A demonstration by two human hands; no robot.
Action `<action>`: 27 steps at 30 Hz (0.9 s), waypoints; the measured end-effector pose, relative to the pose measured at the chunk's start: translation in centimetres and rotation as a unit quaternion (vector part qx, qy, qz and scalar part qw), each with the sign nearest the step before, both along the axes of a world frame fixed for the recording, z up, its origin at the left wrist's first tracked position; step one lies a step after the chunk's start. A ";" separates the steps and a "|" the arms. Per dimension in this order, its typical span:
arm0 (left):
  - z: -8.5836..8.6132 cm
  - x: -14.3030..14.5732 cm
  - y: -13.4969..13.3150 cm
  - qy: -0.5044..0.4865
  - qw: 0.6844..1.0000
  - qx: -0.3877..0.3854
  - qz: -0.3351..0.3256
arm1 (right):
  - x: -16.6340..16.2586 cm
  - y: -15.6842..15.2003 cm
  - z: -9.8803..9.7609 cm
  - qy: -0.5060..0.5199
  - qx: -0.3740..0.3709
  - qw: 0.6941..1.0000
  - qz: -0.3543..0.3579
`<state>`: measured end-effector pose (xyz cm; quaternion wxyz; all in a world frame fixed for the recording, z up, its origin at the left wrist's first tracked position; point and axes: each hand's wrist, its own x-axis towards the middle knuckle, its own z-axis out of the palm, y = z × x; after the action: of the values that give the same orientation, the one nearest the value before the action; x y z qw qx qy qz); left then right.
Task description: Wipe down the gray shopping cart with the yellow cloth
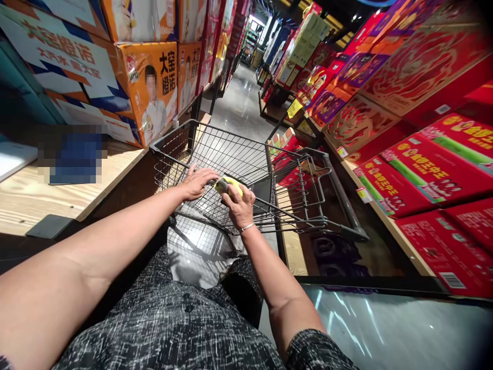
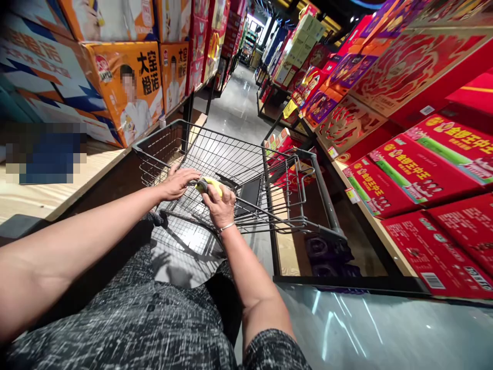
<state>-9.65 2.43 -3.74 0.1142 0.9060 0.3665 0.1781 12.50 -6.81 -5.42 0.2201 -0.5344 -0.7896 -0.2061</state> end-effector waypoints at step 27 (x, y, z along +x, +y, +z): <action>0.2 1.8 -0.3 -0.048 0.998 -0.029 0.013 | -2.8 -2.6 -13.5 -0.090 -0.194 0.977 0.024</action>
<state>-7.87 2.17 -3.49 0.1561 0.8875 0.3778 0.2125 9.75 -9.36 -18.89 0.0451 -0.5267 -0.8440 -0.0907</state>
